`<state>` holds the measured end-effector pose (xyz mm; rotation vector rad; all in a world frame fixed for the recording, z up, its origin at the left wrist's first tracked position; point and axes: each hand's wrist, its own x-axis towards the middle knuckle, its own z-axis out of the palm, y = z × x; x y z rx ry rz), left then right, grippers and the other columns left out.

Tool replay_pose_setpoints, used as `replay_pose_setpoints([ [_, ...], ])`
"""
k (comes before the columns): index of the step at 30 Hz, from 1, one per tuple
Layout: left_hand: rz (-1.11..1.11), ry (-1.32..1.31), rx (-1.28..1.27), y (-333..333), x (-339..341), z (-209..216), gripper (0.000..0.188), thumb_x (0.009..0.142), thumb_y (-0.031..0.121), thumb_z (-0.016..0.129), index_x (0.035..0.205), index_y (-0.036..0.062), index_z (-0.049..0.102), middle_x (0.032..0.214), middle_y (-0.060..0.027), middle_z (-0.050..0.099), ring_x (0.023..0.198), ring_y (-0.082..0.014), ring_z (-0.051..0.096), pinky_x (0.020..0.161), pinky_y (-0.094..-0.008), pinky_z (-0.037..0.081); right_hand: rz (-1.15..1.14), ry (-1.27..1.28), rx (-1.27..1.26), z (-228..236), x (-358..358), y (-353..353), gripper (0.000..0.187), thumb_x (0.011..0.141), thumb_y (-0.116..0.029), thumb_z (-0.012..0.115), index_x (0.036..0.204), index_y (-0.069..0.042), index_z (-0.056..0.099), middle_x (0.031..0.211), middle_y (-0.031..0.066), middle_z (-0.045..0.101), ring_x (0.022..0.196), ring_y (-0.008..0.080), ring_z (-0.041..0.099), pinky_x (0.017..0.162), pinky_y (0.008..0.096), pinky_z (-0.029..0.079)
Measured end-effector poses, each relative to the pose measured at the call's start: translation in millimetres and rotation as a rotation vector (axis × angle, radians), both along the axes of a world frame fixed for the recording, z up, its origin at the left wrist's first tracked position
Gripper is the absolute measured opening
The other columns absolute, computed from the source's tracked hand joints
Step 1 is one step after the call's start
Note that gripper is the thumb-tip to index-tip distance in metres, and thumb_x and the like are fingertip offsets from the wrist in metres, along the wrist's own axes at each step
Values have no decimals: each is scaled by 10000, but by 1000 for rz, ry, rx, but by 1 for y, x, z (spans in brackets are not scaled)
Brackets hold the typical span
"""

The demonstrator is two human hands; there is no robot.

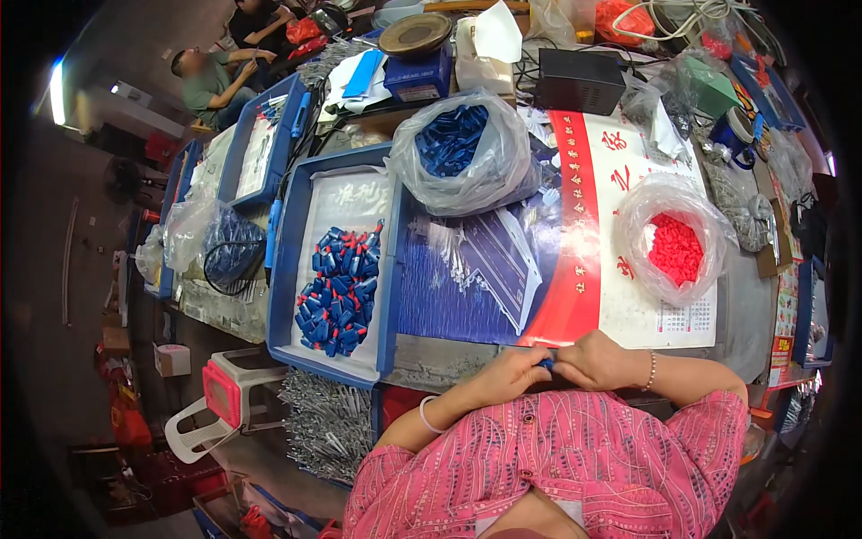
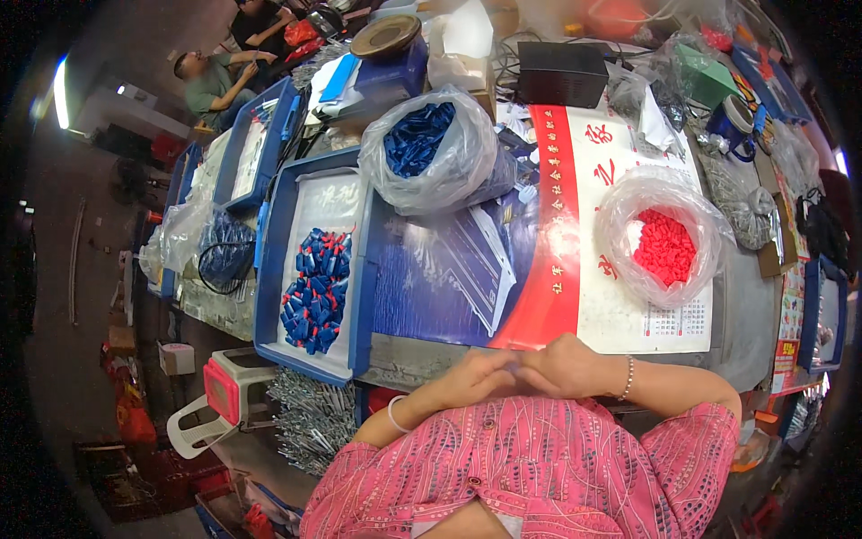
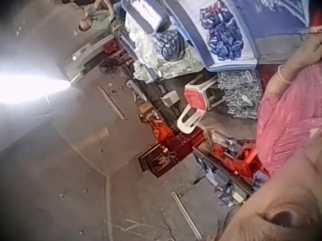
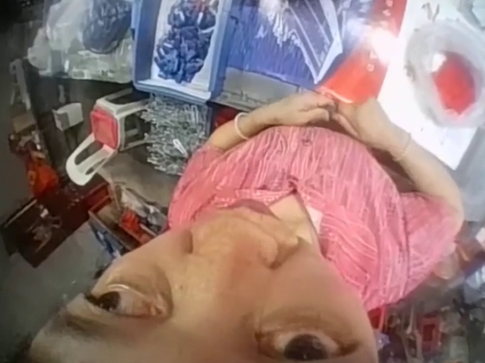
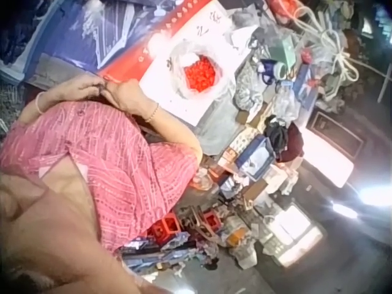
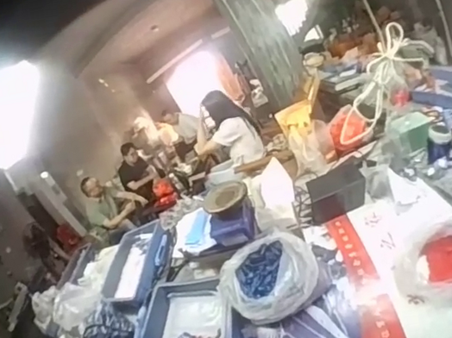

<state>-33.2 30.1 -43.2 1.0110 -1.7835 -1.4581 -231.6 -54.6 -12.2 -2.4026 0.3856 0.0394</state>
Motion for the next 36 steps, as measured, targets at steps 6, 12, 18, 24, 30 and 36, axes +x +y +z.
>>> replay_pose_setpoints([
  [6,295,-527,-445,0,-8,-11,194,772,141,632,866,27,506,728,-147,577,649,-329,591,537,-405,461,-434,-149,960,-24,14,8,373,932,-359,425,677,-96,494,504,47,483,434,177,469,467,319,393],
  [12,387,-107,-36,-5,6,15,242,842,191,615,1004,27,543,735,-197,588,670,-369,600,550,-370,444,-520,-21,1132,-6,17,-18,438,967,-401,354,725,-63,490,542,52,482,491,175,509,516,304,430],
  [18,290,38,376,-8,20,33,118,898,113,493,948,19,543,675,35,490,594,-26,425,521,-198,360,-274,-292,161,-3,10,-29,314,916,-329,468,929,-19,513,770,147,554,684,328,549,642,383,438],
  [24,271,132,392,-1,17,29,129,899,122,494,956,24,556,665,55,472,574,-14,389,506,-186,330,19,-388,-166,-7,17,-21,268,811,-282,604,868,-34,520,783,106,515,688,282,519,673,373,423],
  [30,261,78,191,3,14,24,193,877,179,563,947,-1,565,672,-122,546,580,-178,530,558,-302,418,136,-379,-177,3,23,-27,230,790,-250,623,828,-55,506,733,83,513,678,261,530,664,358,421],
  [36,287,-46,12,-1,10,25,221,836,190,608,924,-5,554,732,-170,593,658,-309,608,565,-348,450,6,-302,39,-6,21,-12,209,852,-214,551,732,-62,472,575,85,419,477,270,432,499,372,386],
])
